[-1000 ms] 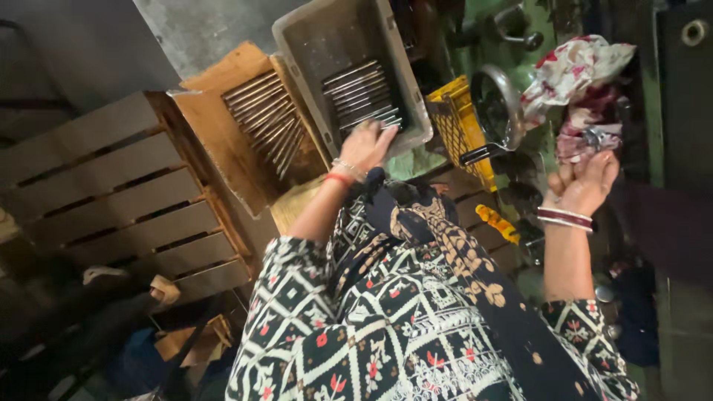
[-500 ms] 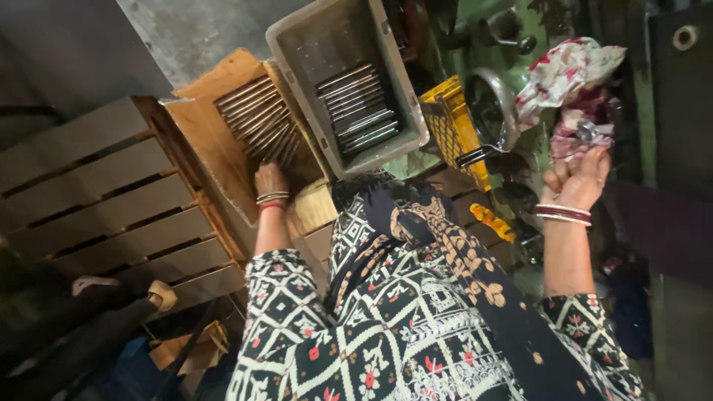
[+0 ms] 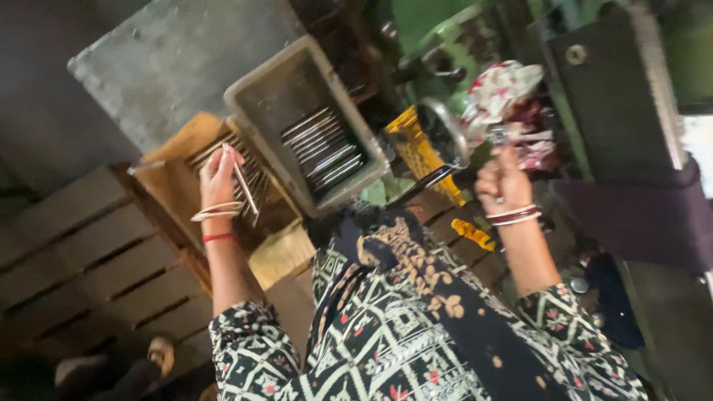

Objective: The person operates a metal turning lathe, repeatedly loading cylindrical metal rods into the chuck, engaging the cutting tool, and advancing the carriage to machine the rod. After each cut, the person removes the finished rod and places it into a nearby bin, then repeats the cycle with a new rod.

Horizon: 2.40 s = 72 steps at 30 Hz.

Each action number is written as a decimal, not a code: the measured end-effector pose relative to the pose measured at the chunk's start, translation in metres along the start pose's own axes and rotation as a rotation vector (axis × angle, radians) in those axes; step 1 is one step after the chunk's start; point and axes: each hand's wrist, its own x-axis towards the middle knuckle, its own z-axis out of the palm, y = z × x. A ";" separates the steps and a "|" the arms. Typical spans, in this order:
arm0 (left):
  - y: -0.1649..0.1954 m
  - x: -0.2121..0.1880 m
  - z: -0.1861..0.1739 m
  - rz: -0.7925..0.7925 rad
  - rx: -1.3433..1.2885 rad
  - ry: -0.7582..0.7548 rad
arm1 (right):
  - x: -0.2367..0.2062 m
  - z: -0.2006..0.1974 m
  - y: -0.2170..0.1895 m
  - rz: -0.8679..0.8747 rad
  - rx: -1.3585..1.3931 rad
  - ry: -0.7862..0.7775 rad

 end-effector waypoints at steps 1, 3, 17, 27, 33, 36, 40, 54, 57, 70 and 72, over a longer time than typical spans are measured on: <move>0.010 0.011 0.030 -0.064 -0.196 -0.005 | 0.000 0.007 0.004 0.019 -0.020 -0.021; 0.035 0.018 0.104 -0.205 -0.444 -0.137 | 0.000 0.024 0.012 0.043 -0.018 -0.068; 0.201 -0.091 0.336 -0.263 -0.430 -0.940 | -0.040 0.081 0.008 0.086 0.159 -0.215; 0.208 -0.120 0.363 0.225 -0.158 -0.693 | -0.068 0.067 -0.020 -0.999 -0.846 0.163; 0.225 -0.108 0.366 1.407 0.481 -0.432 | -0.082 0.071 -0.031 -0.031 -0.074 -0.149; 0.226 -0.109 0.377 1.347 0.432 -0.351 | -0.086 0.066 -0.033 0.045 -0.127 -0.086; 0.224 -0.127 0.385 1.416 0.500 -0.380 | -0.094 0.040 -0.019 0.205 -0.257 -0.216; 0.225 -0.132 0.373 1.399 0.613 -0.639 | -0.102 -0.053 0.022 -0.079 0.354 0.071; 0.226 -0.108 0.358 1.158 0.988 -0.396 | -0.142 -0.076 0.001 -0.149 0.115 0.091; 0.211 -0.068 0.305 1.045 0.575 -0.081 | -0.338 -0.109 -0.129 -0.847 -0.059 0.329; 0.217 -0.073 0.314 1.034 0.557 -0.095 | -0.356 -0.115 -0.140 -0.909 -0.031 0.362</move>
